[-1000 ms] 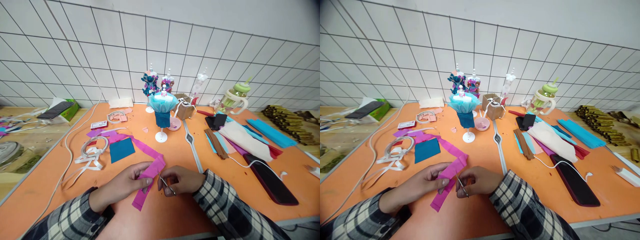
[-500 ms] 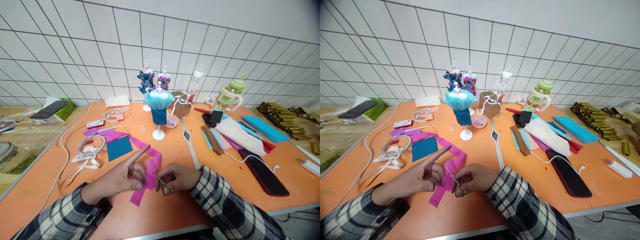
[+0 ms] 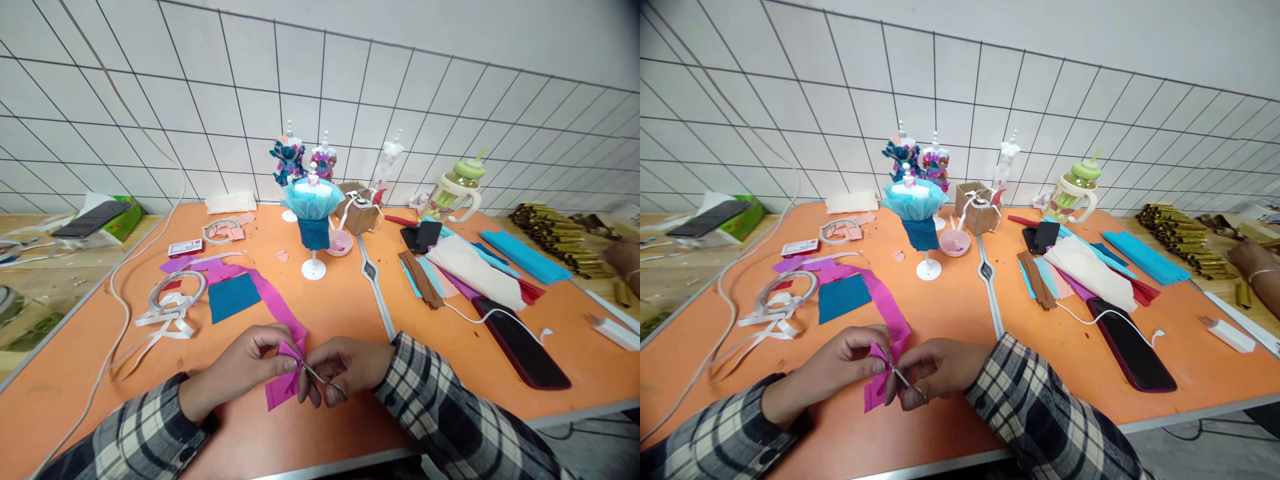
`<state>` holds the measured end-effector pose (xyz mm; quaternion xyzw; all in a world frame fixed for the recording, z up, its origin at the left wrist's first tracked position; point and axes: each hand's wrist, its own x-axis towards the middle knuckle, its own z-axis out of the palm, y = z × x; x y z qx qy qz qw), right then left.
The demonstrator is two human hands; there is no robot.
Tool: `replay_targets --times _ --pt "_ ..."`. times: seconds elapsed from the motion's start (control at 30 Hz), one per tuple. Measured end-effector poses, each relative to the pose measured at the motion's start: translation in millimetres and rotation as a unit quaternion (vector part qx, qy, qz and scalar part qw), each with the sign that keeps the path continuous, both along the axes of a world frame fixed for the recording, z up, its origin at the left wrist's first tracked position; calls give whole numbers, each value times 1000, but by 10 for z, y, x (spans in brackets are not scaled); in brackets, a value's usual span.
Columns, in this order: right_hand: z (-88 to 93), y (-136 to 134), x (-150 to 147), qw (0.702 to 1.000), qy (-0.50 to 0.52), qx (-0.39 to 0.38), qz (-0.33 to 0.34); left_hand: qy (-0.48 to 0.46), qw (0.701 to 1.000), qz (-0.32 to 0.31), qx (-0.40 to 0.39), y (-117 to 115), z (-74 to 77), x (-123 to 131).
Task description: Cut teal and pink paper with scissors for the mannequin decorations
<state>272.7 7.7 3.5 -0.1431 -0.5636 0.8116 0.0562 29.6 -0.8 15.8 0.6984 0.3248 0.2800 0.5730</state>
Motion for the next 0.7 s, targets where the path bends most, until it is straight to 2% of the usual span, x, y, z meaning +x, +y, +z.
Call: replay_targets --times 0.13,0.33,0.5,0.7 --pt "-12 -8 7 999 14 -38 16 -6 1000 -18 1 8 7 11" --pt "-14 -25 -14 998 13 -65 2 19 999 1 36 24 25 -12" --pt "-32 -33 -17 996 23 -86 9 6 1000 -19 25 7 25 5" --pt "-57 -44 -33 997 -20 -78 -23 14 1000 19 -6 -25 46 -50"
